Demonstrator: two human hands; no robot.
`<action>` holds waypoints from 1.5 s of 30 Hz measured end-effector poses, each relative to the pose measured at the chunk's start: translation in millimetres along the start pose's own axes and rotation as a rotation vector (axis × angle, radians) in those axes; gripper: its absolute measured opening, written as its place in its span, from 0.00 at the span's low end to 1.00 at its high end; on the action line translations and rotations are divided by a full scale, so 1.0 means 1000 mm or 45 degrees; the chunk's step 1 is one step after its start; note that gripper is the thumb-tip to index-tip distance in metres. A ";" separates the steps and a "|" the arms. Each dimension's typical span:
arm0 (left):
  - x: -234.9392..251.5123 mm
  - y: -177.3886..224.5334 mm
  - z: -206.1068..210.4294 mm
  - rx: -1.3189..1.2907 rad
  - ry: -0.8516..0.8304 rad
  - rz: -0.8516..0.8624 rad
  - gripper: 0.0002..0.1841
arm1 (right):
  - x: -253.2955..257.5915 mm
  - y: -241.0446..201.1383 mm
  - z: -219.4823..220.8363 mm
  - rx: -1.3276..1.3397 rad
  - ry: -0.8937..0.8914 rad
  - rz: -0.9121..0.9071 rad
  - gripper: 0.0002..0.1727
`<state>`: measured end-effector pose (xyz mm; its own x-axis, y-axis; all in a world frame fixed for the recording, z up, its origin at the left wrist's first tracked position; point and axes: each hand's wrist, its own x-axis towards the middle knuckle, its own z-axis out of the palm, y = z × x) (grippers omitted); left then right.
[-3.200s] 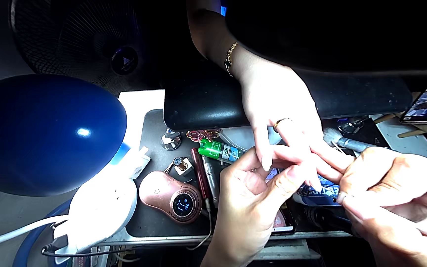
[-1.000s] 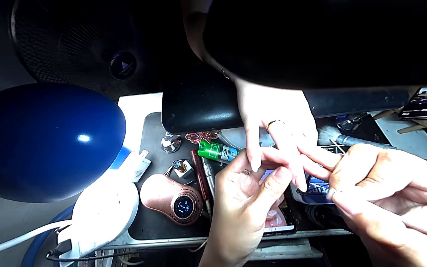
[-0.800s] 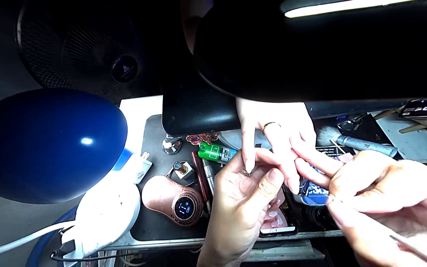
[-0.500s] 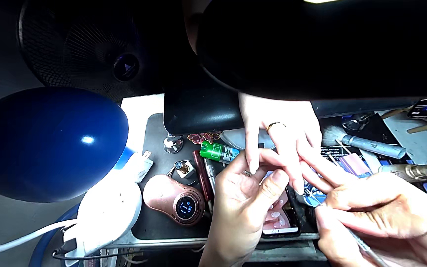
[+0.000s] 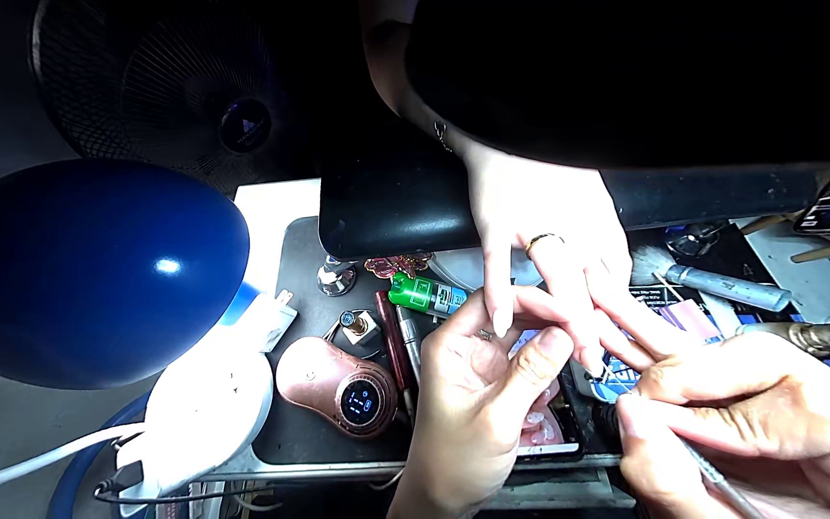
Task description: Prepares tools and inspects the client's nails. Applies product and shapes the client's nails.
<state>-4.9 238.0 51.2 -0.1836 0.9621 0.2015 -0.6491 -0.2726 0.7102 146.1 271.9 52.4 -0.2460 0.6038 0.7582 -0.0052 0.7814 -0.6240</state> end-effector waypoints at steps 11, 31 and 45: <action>0.000 -0.001 0.001 0.043 0.002 0.040 0.11 | -0.001 -0.003 0.000 -0.035 -0.009 -0.001 0.11; 0.000 -0.001 0.003 0.049 0.011 0.049 0.10 | -0.002 -0.006 0.001 -0.122 -0.018 0.006 0.12; 0.000 -0.001 0.005 0.045 0.037 0.034 0.09 | 0.005 -0.011 0.004 -0.094 -0.048 0.017 0.11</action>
<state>-0.9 238.3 54.2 -0.2221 0.9539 0.2018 -0.6173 -0.2978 0.7282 141.0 265.3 62.4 -0.2817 0.6090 0.7415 0.0695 0.7837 -0.6172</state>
